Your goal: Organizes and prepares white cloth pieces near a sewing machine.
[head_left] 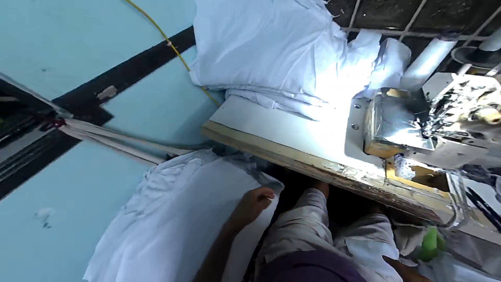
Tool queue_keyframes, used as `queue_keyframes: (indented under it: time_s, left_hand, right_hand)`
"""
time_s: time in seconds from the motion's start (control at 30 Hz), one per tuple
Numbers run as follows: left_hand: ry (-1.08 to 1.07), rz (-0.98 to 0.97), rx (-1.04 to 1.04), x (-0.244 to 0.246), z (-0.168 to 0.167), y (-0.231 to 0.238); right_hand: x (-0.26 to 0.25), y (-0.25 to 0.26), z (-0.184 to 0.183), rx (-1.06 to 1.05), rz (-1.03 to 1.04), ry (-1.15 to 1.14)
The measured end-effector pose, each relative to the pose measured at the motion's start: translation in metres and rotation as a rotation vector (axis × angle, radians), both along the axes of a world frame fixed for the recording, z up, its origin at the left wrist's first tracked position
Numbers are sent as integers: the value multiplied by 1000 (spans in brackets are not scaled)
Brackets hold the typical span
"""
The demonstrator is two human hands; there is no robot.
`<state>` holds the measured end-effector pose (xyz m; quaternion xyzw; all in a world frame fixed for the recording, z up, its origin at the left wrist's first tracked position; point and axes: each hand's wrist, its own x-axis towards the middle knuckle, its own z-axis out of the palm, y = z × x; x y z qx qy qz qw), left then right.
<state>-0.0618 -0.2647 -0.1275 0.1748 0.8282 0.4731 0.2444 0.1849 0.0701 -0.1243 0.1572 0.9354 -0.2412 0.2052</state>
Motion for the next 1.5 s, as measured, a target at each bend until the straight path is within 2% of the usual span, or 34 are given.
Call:
queue_keyframes:
  time_s: [0.17, 0.3, 0.4, 0.53, 0.73, 0.8, 0.9, 1.0, 1.17, 1.33, 1.5]
  left_hand:
    - [262, 82, -246, -71, 52, -34]
    - [508, 289, -153, -160, 68, -35]
    - [658, 459, -190, -232, 67, -31]
    - [890, 559, -188, -301, 53, -24]
    - [1141, 498, -295, -363, 39, -18]
    - [1186, 477, -346, -377, 39, -22]
    - [1159, 351, -419, -378, 58, -31]
    - [1183, 251, -465, -386, 66, -42]
    - [1216, 259, -476, -395, 66, -41]
    - [1189, 301, -487, -400, 76, -39]
    - [1117, 303, -556, -395, 97, -34]
  right_hand:
    - [-45, 8, 40, 136, 138, 122]
    - [-94, -6, 69, 247, 295, 373]
    - [-132, -27, 87, 288, 383, 431]
    - [-195, -45, 88, 274, 543, 617]
    - [-306, -67, 115, 248, 569, 473]
    - [-345, -67, 114, 291, 558, 469]
    - [-394, -62, 110, 344, 504, 418]
    - [-420, -56, 91, 331, 470, 493]
    - [-420, -51, 41, 439, 450, 845]
    - [-422, -48, 23, 525, 457, 978]
    - [-423, -40, 20, 518, 464, 975]
